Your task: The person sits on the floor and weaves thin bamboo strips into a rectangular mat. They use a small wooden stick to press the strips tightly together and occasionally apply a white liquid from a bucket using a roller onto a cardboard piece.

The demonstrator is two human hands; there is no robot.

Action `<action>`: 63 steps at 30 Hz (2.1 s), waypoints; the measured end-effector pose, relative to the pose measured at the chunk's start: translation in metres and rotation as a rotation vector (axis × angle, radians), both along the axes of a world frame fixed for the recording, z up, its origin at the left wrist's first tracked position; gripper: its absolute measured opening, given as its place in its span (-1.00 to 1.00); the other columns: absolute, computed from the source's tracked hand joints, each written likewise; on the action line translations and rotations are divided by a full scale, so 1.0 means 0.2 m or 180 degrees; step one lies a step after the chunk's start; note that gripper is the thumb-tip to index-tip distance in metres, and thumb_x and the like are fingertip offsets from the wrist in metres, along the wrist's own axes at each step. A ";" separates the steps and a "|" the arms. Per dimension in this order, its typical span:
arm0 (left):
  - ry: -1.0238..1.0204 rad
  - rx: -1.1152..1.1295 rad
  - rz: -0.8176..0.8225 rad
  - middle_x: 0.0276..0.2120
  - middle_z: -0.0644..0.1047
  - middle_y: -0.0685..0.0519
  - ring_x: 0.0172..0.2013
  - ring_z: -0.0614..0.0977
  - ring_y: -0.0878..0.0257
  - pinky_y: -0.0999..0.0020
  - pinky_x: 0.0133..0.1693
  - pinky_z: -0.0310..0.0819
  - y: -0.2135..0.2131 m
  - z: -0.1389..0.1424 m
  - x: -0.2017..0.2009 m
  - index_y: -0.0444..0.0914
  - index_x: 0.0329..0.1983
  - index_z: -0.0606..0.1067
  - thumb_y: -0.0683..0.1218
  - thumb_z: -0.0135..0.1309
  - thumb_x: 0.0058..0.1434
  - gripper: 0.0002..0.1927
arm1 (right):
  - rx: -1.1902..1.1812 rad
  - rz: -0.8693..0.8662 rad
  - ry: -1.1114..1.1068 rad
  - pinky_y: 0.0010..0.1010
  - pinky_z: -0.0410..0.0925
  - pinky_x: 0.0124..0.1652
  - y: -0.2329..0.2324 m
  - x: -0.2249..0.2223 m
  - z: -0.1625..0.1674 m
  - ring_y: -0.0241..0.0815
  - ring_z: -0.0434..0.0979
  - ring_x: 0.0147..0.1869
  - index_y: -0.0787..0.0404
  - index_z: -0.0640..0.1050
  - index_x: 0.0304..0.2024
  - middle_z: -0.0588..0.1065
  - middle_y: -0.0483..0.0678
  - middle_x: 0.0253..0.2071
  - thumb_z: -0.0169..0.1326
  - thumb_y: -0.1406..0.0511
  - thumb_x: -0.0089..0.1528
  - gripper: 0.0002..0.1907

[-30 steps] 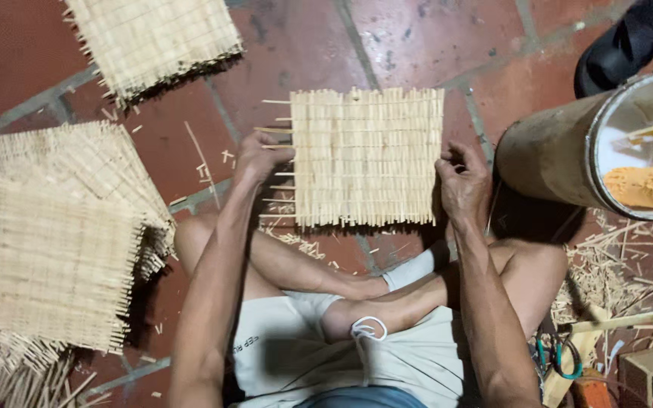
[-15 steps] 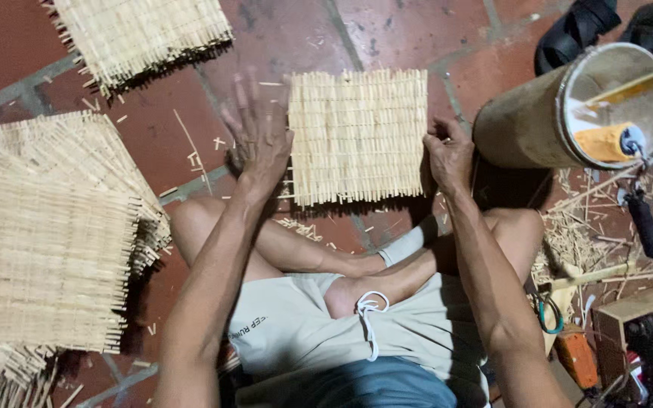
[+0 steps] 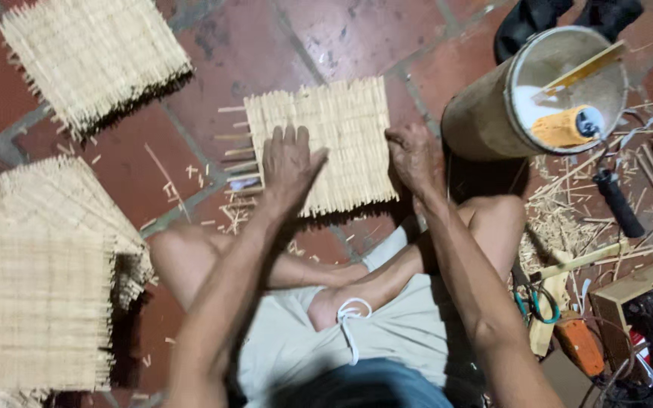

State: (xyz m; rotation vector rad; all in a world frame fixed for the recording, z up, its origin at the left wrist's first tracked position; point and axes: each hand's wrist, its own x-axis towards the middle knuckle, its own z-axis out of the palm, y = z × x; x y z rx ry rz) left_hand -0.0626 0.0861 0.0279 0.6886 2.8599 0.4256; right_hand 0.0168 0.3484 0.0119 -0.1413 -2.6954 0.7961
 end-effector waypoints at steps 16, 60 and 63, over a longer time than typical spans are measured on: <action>0.1004 0.0043 0.0421 0.22 0.27 -0.34 0.32 0.16 -0.25 -0.46 0.23 -0.03 0.17 -0.27 0.16 -0.01 0.42 0.37 0.42 0.04 0.29 -0.26 | 0.0297 0.0435 0.0052 0.00 0.27 -0.07 -0.25 -0.08 0.13 0.06 0.45 -0.07 0.22 0.58 -0.04 0.45 0.08 -0.13 0.11 0.37 0.34 -0.85; 0.0551 -0.0023 -0.1206 0.49 0.17 -0.04 0.49 0.08 -0.01 -0.30 0.40 -0.29 0.33 -0.14 0.09 0.02 0.43 0.34 0.44 -0.09 0.30 -0.27 | -0.4087 -0.0208 -0.0905 -0.33 0.46 -0.22 0.30 -0.06 0.06 -0.12 0.58 -0.26 0.40 0.58 0.11 0.61 0.03 -0.24 0.12 0.28 0.32 -0.63; 0.0308 0.0192 -0.1209 0.47 0.18 -0.03 0.47 0.08 -0.01 -0.32 0.39 -0.29 0.32 -0.12 0.09 0.14 0.39 0.35 0.47 -0.07 0.21 -0.27 | -0.4610 -0.0391 -0.0993 -0.44 0.54 -0.21 0.28 -0.18 0.17 -0.32 0.69 -0.18 0.22 0.54 -0.02 0.67 -0.17 -0.21 0.05 0.30 0.21 -0.71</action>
